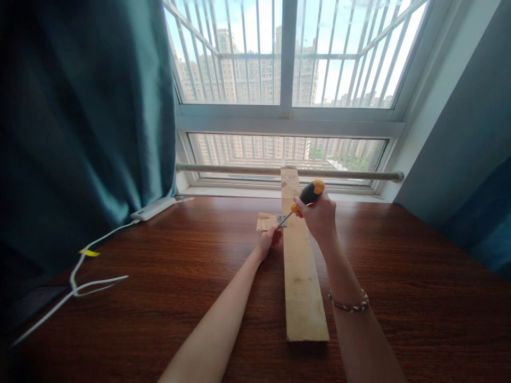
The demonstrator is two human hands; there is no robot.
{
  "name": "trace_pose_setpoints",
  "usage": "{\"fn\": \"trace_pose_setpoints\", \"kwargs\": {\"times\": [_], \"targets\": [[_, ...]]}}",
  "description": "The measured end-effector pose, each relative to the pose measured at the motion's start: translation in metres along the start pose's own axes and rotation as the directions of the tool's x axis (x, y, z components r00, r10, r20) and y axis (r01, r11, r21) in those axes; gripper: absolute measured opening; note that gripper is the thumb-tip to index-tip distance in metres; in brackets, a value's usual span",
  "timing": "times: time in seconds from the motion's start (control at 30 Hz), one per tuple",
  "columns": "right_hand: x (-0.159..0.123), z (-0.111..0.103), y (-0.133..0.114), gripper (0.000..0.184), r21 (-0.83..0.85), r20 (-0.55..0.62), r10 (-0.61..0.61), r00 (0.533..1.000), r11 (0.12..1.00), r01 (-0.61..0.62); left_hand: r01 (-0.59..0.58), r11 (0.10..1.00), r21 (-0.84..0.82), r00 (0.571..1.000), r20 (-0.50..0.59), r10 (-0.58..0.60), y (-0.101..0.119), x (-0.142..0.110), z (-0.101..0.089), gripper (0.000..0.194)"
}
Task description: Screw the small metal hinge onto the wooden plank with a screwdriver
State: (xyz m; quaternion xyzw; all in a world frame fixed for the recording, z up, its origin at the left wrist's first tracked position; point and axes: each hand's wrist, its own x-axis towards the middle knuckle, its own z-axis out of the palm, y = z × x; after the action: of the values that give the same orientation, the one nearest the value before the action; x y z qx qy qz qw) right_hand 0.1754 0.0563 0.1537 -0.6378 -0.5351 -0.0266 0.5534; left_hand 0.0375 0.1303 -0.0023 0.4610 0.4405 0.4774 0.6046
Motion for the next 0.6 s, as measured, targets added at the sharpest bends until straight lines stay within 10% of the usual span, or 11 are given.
{"fn": "trace_pose_setpoints", "kwargs": {"times": [0.6], "targets": [[-0.0016,-0.0003,-0.0040,0.060,0.392,0.180,0.129,0.975,0.900,-0.191,-0.032,0.999,-0.013,0.998,-0.060,0.031,0.0012,-0.0001,0.0000,0.034]]}}
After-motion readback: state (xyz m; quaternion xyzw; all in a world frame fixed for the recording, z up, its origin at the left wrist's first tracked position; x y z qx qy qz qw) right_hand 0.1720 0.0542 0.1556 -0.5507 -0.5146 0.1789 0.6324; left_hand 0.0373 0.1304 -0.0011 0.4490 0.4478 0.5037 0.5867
